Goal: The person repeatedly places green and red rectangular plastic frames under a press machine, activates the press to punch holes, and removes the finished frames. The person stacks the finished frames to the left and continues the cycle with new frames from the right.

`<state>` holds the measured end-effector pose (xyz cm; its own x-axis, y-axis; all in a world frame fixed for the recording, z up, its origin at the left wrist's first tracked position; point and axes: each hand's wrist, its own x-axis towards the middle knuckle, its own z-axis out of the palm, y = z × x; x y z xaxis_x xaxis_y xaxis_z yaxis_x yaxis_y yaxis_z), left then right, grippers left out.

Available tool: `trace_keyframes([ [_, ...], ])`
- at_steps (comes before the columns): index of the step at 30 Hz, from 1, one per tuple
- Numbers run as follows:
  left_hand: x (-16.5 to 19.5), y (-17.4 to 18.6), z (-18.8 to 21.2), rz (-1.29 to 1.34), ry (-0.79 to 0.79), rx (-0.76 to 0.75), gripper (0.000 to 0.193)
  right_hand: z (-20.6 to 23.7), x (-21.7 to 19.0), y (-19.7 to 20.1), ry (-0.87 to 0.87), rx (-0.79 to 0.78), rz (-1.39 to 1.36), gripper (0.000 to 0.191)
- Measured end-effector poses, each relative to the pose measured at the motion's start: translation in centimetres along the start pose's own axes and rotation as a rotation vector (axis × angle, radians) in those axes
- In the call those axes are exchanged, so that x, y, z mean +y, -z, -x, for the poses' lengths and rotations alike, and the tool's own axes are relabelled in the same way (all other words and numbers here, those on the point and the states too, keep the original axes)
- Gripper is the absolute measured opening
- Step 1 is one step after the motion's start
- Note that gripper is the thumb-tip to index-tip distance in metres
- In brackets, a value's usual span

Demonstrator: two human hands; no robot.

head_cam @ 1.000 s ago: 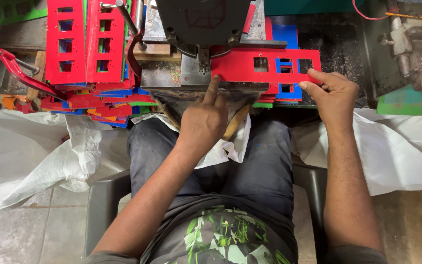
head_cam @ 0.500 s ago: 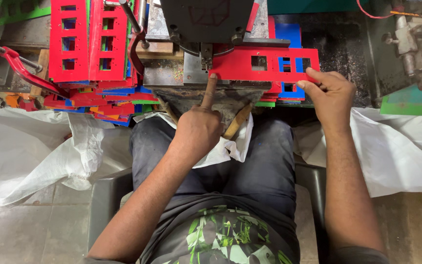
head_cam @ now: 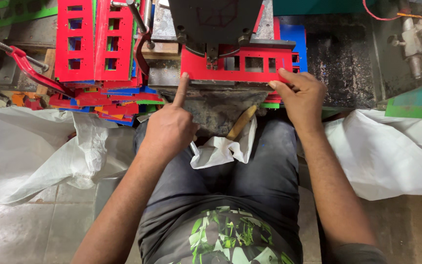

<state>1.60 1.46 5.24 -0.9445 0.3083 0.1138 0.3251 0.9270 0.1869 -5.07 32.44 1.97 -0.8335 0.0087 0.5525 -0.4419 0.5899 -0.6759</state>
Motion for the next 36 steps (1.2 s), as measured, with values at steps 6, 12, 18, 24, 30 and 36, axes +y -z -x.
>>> trace_keyframes([
  [6,-0.6,0.5,0.3,-0.015,-0.021,0.054,0.023,-0.1,-0.8,-0.6,-0.012,0.002,0.026,0.034],
  [12,-0.5,-0.3,0.5,0.012,-0.025,0.107,0.024,0.0,-0.8,-0.7,-0.03,0.02,-0.01,0.034],
  [18,-1.0,-2.0,0.9,0.004,-0.059,0.207,0.018,0.7,0.1,-1.0,0.036,0.051,-0.026,0.034],
  [24,-1.6,-3.1,0.7,0.001,-0.044,0.217,0.011,0.7,0.7,-1.3,0.101,0.059,-0.041,0.032],
  [30,-2.1,-3.5,0.6,-0.058,-0.116,0.274,0.004,0.6,1.0,-1.4,0.071,0.039,-0.017,0.032],
  [36,-1.6,-3.2,0.5,-0.052,-0.088,0.252,0.009,0.5,0.8,-1.2,0.002,0.04,-0.06,0.031],
])
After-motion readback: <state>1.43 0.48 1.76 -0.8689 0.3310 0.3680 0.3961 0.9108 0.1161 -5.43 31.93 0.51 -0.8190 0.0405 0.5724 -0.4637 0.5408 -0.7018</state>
